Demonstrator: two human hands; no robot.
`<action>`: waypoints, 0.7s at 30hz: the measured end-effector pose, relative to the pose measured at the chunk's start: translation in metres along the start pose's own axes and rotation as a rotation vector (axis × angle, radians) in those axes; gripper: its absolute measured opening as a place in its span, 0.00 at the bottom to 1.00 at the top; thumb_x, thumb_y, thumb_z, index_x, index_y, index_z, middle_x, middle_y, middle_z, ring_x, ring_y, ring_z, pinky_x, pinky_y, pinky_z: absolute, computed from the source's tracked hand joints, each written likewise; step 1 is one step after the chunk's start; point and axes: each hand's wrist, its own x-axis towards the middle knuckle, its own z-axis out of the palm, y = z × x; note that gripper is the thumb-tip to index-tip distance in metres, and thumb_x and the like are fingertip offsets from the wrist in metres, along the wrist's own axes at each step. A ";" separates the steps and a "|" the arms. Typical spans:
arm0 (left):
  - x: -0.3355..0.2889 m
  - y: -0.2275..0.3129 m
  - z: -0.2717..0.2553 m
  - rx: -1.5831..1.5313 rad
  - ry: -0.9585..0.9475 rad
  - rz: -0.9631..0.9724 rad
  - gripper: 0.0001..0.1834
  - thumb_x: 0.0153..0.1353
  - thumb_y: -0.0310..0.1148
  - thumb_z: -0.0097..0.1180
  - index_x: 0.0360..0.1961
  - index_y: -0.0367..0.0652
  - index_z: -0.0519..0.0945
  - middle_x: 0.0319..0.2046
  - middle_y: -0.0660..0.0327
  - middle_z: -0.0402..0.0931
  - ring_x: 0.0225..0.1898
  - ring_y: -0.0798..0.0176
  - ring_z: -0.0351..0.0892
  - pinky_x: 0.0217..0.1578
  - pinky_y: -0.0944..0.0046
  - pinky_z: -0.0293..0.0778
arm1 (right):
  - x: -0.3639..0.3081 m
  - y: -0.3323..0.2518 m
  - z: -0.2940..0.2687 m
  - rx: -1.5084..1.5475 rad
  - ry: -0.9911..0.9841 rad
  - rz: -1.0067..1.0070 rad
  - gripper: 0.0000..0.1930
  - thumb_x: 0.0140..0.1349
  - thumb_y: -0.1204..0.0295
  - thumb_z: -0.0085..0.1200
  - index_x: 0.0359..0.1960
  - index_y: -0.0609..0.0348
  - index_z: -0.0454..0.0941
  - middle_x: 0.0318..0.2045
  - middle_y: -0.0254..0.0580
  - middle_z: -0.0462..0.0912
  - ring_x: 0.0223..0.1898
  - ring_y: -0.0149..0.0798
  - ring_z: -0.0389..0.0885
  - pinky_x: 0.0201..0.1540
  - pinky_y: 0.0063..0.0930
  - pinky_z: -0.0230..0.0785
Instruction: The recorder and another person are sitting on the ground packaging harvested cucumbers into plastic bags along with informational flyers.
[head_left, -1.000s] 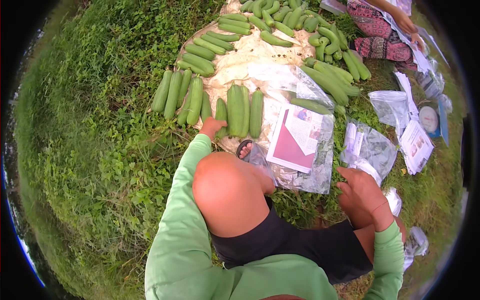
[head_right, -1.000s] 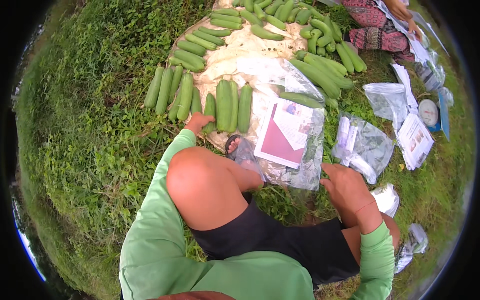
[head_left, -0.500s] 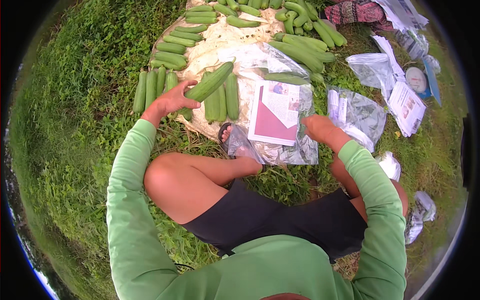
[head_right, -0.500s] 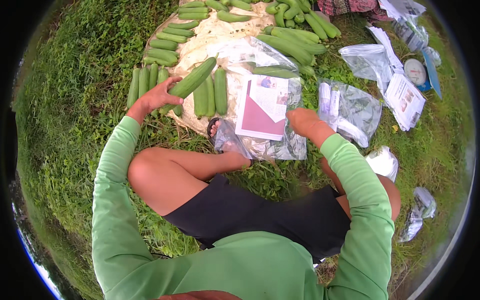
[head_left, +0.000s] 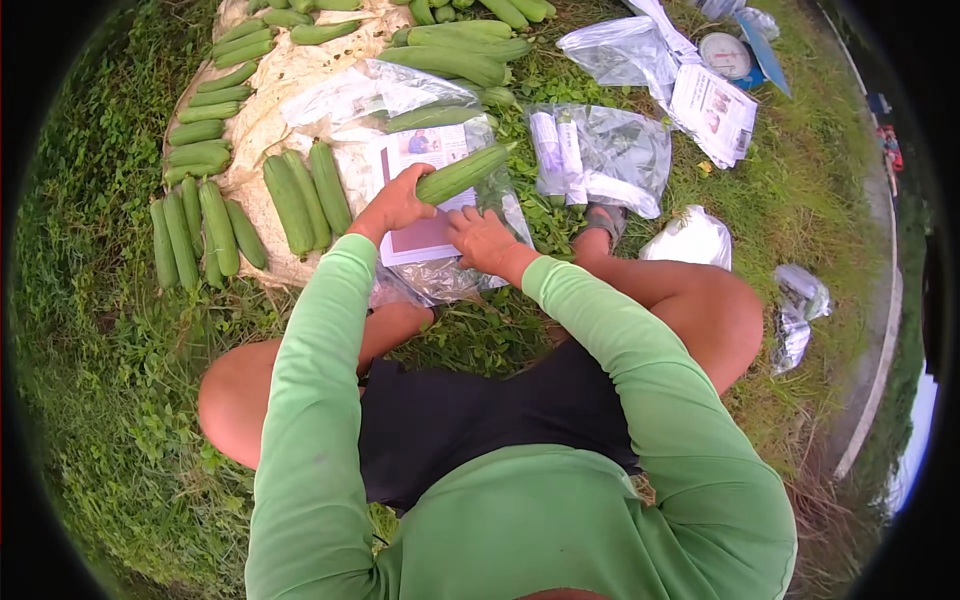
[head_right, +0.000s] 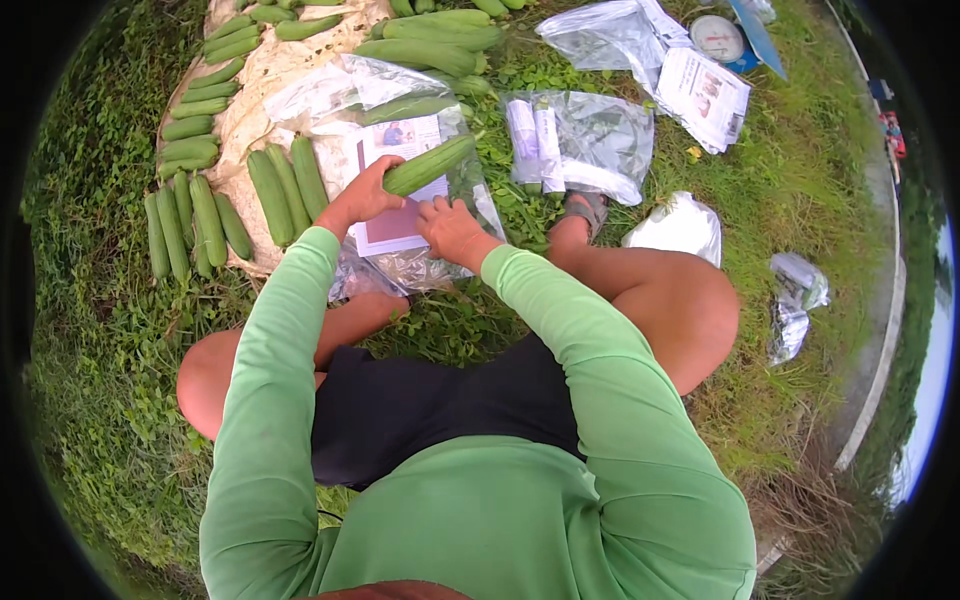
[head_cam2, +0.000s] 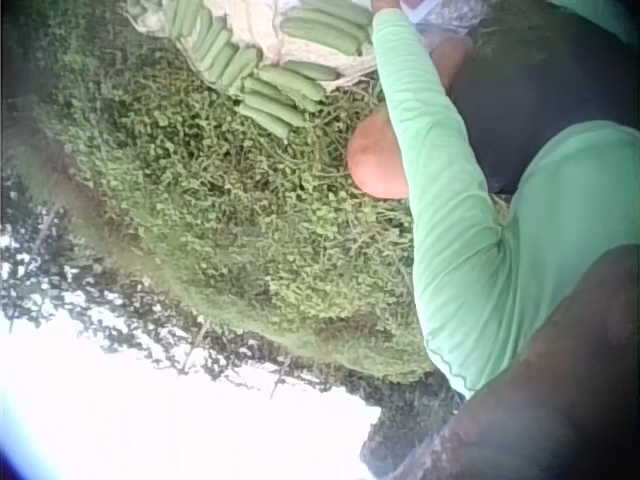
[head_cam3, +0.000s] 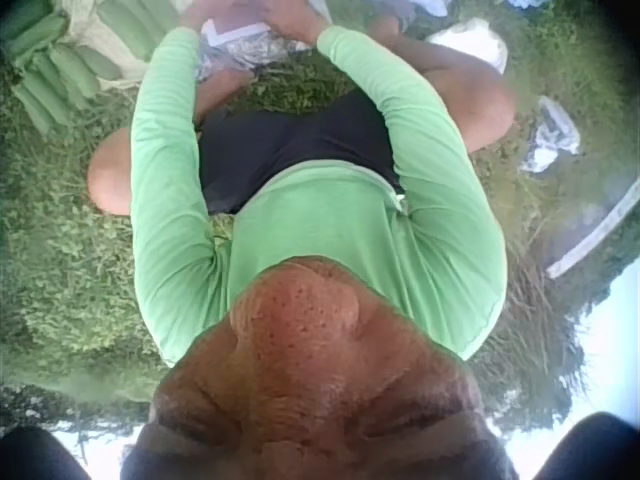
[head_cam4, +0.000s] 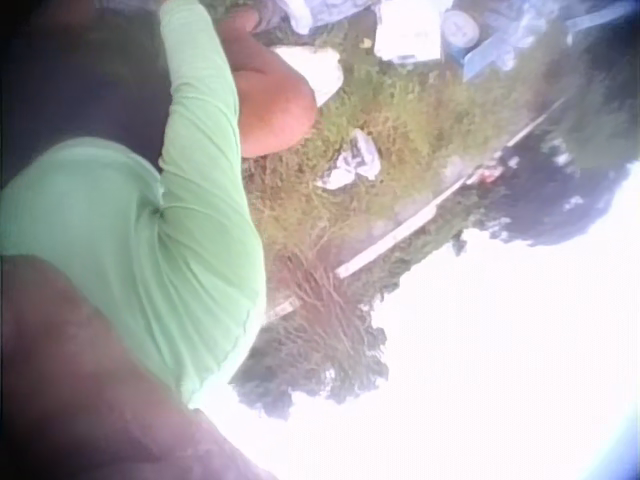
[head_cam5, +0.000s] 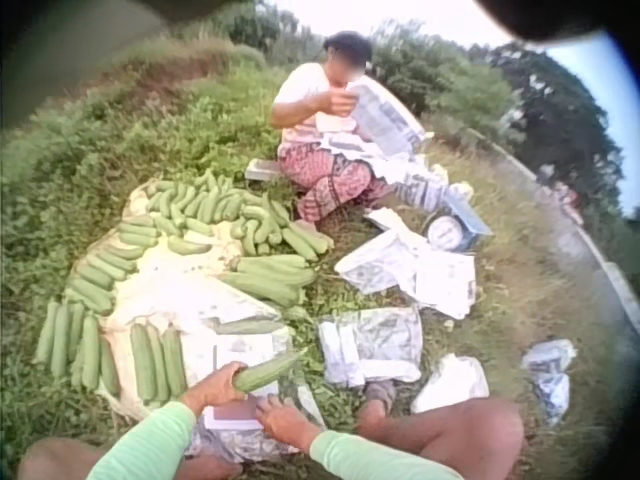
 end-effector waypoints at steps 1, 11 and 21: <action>0.000 -0.006 0.010 0.015 0.043 0.035 0.43 0.48 0.27 0.76 0.68 0.42 0.72 0.56 0.46 0.82 0.59 0.46 0.81 0.61 0.54 0.76 | 0.000 0.000 0.006 -0.015 0.021 -0.001 0.19 0.58 0.60 0.68 0.49 0.52 0.85 0.50 0.39 0.80 0.56 0.47 0.77 0.52 0.48 0.71; -0.023 -0.050 0.025 0.067 0.093 -0.065 0.43 0.48 0.28 0.78 0.68 0.44 0.72 0.58 0.46 0.82 0.59 0.44 0.82 0.60 0.53 0.77 | 0.005 0.001 0.006 0.142 -0.063 0.058 0.25 0.52 0.62 0.75 0.51 0.53 0.82 0.58 0.42 0.76 0.59 0.50 0.75 0.54 0.52 0.71; -0.020 -0.041 0.023 0.079 0.079 -0.104 0.43 0.50 0.31 0.77 0.69 0.46 0.72 0.59 0.46 0.81 0.61 0.41 0.81 0.61 0.51 0.77 | 0.006 0.008 0.017 0.102 0.015 0.045 0.17 0.55 0.64 0.70 0.46 0.52 0.85 0.53 0.42 0.78 0.56 0.50 0.77 0.54 0.51 0.71</action>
